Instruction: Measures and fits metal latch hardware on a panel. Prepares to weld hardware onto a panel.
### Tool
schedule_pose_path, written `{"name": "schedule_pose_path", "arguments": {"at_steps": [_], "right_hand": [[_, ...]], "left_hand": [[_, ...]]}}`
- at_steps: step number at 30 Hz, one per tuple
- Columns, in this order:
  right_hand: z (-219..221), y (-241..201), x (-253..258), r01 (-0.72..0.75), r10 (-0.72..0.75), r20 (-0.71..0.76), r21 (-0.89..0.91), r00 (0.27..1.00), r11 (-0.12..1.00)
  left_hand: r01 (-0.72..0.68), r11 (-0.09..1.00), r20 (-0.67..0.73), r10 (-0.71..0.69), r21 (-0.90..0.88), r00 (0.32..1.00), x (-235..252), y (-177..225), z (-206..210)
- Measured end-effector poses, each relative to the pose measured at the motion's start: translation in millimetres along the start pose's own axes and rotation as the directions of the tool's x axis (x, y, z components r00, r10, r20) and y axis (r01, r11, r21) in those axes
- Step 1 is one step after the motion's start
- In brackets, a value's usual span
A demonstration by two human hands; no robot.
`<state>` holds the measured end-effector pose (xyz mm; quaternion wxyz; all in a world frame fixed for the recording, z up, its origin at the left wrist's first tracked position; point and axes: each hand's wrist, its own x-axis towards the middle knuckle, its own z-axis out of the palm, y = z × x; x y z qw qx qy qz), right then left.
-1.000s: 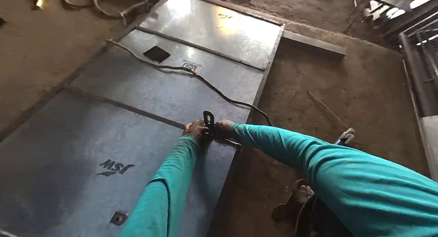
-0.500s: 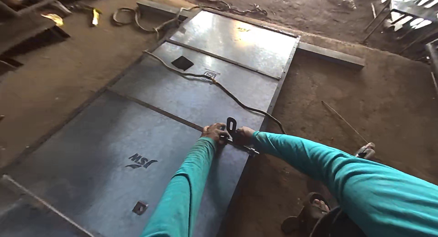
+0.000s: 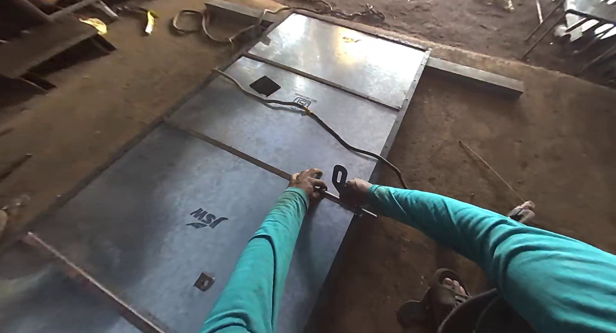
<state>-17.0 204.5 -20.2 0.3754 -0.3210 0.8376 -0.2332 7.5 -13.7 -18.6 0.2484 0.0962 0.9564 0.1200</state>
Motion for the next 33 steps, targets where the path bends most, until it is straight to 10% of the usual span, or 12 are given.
{"name": "schedule_pose_path", "arguments": {"at_steps": [33], "right_hand": [[2.4, 11.9, -15.9, -0.008, 0.007, 0.017, 0.016, 1.000, 1.000]], "left_hand": [[0.028, 1.000, 0.018, -0.028, -0.007, 0.999, 0.5, 2.3, -3.5]]}}
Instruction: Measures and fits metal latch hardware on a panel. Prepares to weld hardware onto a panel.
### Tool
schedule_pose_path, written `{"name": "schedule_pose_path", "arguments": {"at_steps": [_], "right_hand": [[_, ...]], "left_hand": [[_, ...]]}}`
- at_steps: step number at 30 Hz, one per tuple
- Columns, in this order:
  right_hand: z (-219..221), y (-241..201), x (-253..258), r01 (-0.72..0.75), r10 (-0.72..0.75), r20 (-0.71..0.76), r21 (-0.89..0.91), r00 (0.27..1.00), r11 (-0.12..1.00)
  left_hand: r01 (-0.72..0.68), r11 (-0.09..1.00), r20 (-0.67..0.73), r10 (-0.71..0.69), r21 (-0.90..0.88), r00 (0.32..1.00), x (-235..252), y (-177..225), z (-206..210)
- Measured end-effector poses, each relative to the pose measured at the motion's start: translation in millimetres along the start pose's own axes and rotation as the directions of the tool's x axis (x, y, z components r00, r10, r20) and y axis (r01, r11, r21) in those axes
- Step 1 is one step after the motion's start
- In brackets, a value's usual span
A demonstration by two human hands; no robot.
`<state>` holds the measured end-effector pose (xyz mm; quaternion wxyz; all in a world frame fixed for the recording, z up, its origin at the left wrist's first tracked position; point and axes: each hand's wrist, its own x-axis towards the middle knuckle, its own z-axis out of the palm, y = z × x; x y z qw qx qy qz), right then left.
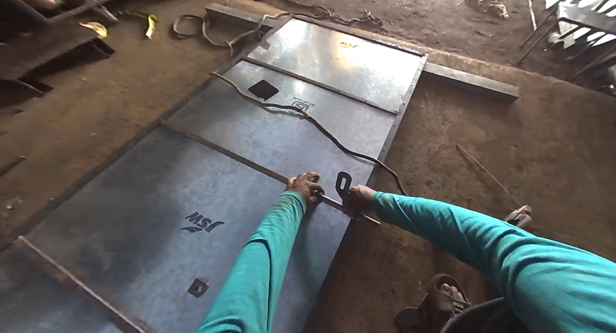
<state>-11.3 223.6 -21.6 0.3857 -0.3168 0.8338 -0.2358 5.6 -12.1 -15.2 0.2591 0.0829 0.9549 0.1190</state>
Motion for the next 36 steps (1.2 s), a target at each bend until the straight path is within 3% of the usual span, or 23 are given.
{"name": "schedule_pose_path", "arguments": {"at_steps": [14, 29, 33, 36], "right_hand": [[2.9, 2.1, 2.1, -0.042, 0.042, -0.006, -0.013, 0.999, 0.999], [5.3, 10.9, 8.3, 0.041, -0.041, -0.013, -0.041, 0.999, 0.998], [5.7, 9.8, 9.4, 0.050, -0.050, -0.002, -0.052, 0.999, 0.997], [6.7, 11.4, 9.2, 0.044, -0.045, -0.006, -0.020, 0.999, 0.999]], "left_hand": [[-0.028, 1.000, -0.001, 0.028, 0.011, 1.000, -4.6, 0.1, 0.4], [-0.016, 1.000, 0.005, 0.016, 0.020, 1.000, -3.4, 0.0, 3.5], [0.030, 1.000, -0.083, -0.030, 0.003, 0.996, -9.0, -3.4, 12.0], [0.110, 0.982, -0.341, -0.157, -0.152, 0.927, -26.4, -9.1, 41.9]]}}
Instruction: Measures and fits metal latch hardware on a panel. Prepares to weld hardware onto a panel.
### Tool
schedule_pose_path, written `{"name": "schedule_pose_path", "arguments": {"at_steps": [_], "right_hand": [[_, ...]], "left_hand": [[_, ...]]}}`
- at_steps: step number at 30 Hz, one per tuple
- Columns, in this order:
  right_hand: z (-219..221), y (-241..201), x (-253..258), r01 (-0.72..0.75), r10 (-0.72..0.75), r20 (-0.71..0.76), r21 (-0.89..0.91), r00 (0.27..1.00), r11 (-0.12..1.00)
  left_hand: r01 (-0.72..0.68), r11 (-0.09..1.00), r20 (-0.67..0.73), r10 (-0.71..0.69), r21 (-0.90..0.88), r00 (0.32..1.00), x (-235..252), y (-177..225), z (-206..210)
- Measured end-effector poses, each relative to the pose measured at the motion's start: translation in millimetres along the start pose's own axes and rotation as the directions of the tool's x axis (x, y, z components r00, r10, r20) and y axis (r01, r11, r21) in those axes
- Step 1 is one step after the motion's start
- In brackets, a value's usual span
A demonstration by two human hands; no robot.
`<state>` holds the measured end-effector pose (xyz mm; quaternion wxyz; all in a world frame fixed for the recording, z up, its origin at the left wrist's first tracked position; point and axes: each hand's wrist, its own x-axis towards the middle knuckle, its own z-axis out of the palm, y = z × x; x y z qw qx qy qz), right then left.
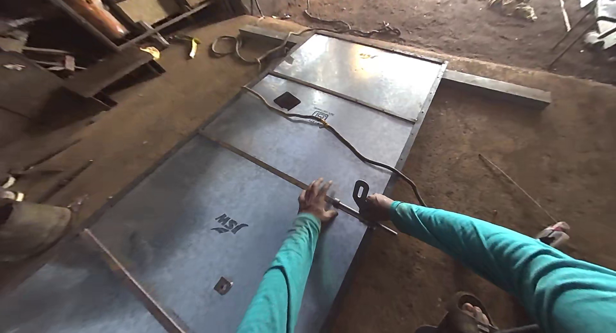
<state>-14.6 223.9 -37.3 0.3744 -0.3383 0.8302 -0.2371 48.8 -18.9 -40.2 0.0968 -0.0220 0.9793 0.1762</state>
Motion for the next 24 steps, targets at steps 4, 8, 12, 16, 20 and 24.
{"name": "schedule_pose_path", "arguments": {"at_steps": [4, 8, 12, 16, 20, 24], "right_hand": [[0.5, -0.9, -1.3, -0.020, 0.020, 0.010, -0.013, 1.000, 1.000], [-2.5, -5.2, -3.4, -0.023, 0.023, 0.013, 0.005, 1.000, 1.000], [-3.6, -6.5, -4.8, -0.053, 0.053, 0.011, -0.011, 0.999, 0.999], [-3.2, -4.4, -1.1, -0.064, 0.064, 0.018, -0.013, 0.998, 0.998], [-4.0, -5.2, -2.8, -0.085, 0.086, 0.048, -0.024, 0.995, 0.996], [-31.2, -11.7, -20.1, -0.038, 0.035, 0.033, 0.081, 0.999, 0.996]], "left_hand": [[0.290, 0.938, -0.463, -0.347, -0.192, 0.816, -50.5, 8.7, 65.7], [0.532, 0.788, -0.312, -0.613, -0.309, 0.726, -57.2, 61.4, 74.4], [0.637, 0.708, -0.242, -0.705, -0.304, 0.667, -44.0, 78.1, 74.0], [0.667, 0.687, -0.216, -0.725, -0.288, 0.654, -40.8, 78.3, 71.6], [0.657, 0.680, -0.205, -0.729, -0.326, 0.653, -44.0, 80.0, 70.9], [0.646, 0.693, -0.241, -0.719, -0.318, 0.652, -44.2, 78.2, 72.7]]}}
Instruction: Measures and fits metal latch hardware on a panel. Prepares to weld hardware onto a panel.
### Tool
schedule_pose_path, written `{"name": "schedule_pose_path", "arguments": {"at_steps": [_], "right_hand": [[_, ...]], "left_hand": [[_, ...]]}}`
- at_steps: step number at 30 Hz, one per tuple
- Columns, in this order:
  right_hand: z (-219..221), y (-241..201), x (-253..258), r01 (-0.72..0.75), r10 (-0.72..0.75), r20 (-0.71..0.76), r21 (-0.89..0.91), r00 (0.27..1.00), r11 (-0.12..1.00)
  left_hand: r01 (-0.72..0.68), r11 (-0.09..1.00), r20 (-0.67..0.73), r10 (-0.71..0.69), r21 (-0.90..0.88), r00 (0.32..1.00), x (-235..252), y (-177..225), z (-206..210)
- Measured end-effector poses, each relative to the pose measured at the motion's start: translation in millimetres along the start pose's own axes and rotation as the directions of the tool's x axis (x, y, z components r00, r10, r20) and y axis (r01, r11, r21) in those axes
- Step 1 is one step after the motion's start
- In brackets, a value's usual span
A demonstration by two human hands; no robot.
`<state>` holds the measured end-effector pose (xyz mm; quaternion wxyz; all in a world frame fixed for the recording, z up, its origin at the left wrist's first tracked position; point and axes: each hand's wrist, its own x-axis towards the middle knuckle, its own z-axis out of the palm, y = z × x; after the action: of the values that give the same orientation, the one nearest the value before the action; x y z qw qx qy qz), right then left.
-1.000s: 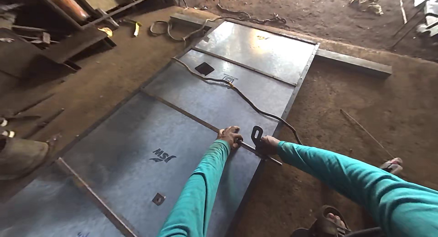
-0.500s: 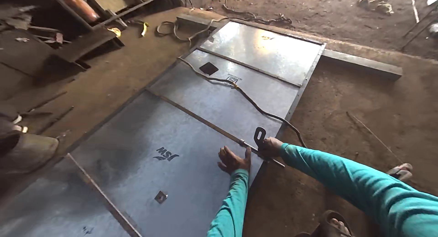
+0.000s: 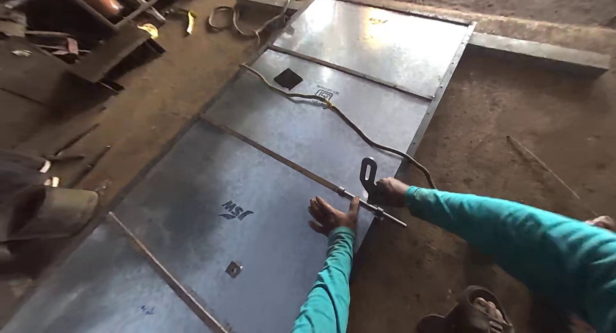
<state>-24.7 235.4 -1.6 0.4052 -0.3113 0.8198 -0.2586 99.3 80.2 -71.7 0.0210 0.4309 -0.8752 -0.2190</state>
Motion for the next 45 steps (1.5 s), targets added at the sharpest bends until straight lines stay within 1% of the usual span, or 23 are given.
{"name": "schedule_pose_path", "arguments": {"at_steps": [2, 5, 8, 10, 12, 14, 16, 18, 20, 24, 26, 29, 31, 33, 34, 35, 36, 37, 39, 41, 42, 43, 45], "right_hand": [[-30.7, -3.3, -17.9, 0.042, -0.042, -0.007, -0.008, 0.999, 0.999], [-79.3, 2.7, -53.0, 0.047, -0.046, 0.010, -0.122, 0.999, 0.991], [-93.5, 27.5, -93.7, -0.024, 0.036, 0.081, -0.140, 0.996, 0.990], [-72.1, 54.6, -118.1, -0.129, 0.133, 0.143, -0.034, 0.981, 0.991], [-29.5, 85.1, -136.2, -0.210, 0.182, 0.183, 0.144, 0.966, 0.967], [25.7, 109.1, -148.0, -0.240, 0.174, 0.210, 0.349, 0.962, 0.906], [71.8, 116.0, -156.2, -0.341, 0.233, 0.276, 0.456, 0.932, 0.822], [106.5, 121.8, -159.4, -0.426, 0.303, 0.324, 0.442, 0.896, 0.789], [123.9, 125.9, -160.4, -0.488, 0.377, 0.341, 0.350, 0.861, 0.799], [107.8, 118.2, -162.3, -0.550, 0.516, 0.307, 0.029, 0.800, 0.835], [88.6, 115.4, -160.6, -0.500, 0.484, 0.266, -0.012, 0.833, 0.866], [65.8, 118.3, -163.2, -0.274, 0.241, 0.155, 0.242, 0.958, 0.931], [53.0, 121.2, -172.5, -0.063, 0.078, -0.010, 0.480, 0.997, 0.875], [34.6, 125.7, -190.0, 0.093, 0.058, -0.232, 0.589, 0.971, 0.803], [25.4, 130.6, -202.6, 0.120, 0.126, -0.360, 0.588, 0.924, 0.800], [16.5, 136.3, -217.5, 0.105, 0.240, -0.501, 0.566, 0.831, 0.818], [7.6, 142.1, -234.2, 0.041, 0.368, -0.634, 0.534, 0.680, 0.844], [1.3, 150.5, -252.6, -0.066, 0.463, -0.737, 0.499, 0.492, 0.864], [4.1, 177.5, -291.4, -0.294, 0.560, -0.815, 0.504, 0.150, 0.812], [24.6, 208.5, -322.2, -0.367, 0.647, -0.758, 0.627, -0.085, 0.687], [36.6, 219.7, -331.1, -0.329, 0.722, -0.672, 0.727, -0.165, 0.602], [46.7, 228.4, -335.1, -0.252, 0.808, -0.547, 0.831, -0.219, 0.495], [56.7, 237.5, -331.0, -0.053, 0.936, -0.257, 0.966, -0.242, 0.251]], "left_hand": [[-0.003, 1.000, -0.002, 0.003, 0.013, 1.000, -1.8, 0.5, -1.2], [-0.015, 0.999, -0.009, 0.015, 0.032, 1.000, -2.3, 1.2, -2.9], [-0.028, 0.999, -0.016, 0.028, 0.031, 0.999, -2.4, 0.9, -4.7], [-0.031, 0.999, -0.014, 0.032, 0.028, 0.999, -4.0, 1.3, -7.4], [-0.061, 0.997, -0.036, 0.063, 0.049, 0.997, -3.4, -1.0, -5.4], [-0.096, 0.994, -0.081, 0.101, 0.055, 0.992, -3.4, -4.2, -3.3], [-0.100, 0.994, -0.081, 0.103, 0.046, 0.991, -4.6, -4.1, -5.0], [-0.074, 0.995, -0.034, 0.076, 0.060, 0.997, -6.0, -0.1, -9.5], [-0.058, 0.994, -0.003, 0.058, 0.088, 0.998, -5.8, 3.8, -12.4], [-0.059, 0.993, 0.002, 0.059, 0.099, 0.998, -5.2, 3.7, -13.6], [-0.085, 0.991, -0.025, 0.088, 0.100, 0.996, -4.6, -0.2, -10.3], [-0.107, 0.990, -0.041, 0.111, 0.088, 0.993, -5.1, -0.5, -7.7], [-0.119, 0.990, -0.053, 0.123, 0.069, 0.991, -5.5, -0.6, -6.6], [-0.135, 0.989, -0.049, 0.137, 0.053, 0.989, -5.3, -2.3, -11.2], [-0.154, 0.987, -0.049, 0.156, 0.034, 0.987, -5.9, -2.6, -14.9], [-0.177, 0.984, -0.055, 0.176, -0.009, 0.983, -7.1, -0.6, -17.7], [-0.202, 0.978, -0.064, 0.199, -0.048, 0.978, -7.4, 1.1, -17.4], [-0.208, 0.976, -0.050, 0.205, -0.072, 0.978, -7.5, 2.6, -17.3], [-0.205, 0.978, -0.038, 0.203, -0.049, 0.978, -3.7, -7.1, -14.7], [-0.235, 0.972, -0.070, 0.234, -0.008, 0.970, 4.1, -22.8, -8.6], [-0.248, 0.969, -0.073, 0.247, 0.005, 0.966, 6.8, -26.7, -7.8], [-0.255, 0.967, -0.070, 0.256, 0.021, 0.964, 8.7, -29.3, -7.3], [-0.258, 0.966, -0.074, 0.259, 0.020, 0.963, 8.8, -31.2, -7.8]]}}
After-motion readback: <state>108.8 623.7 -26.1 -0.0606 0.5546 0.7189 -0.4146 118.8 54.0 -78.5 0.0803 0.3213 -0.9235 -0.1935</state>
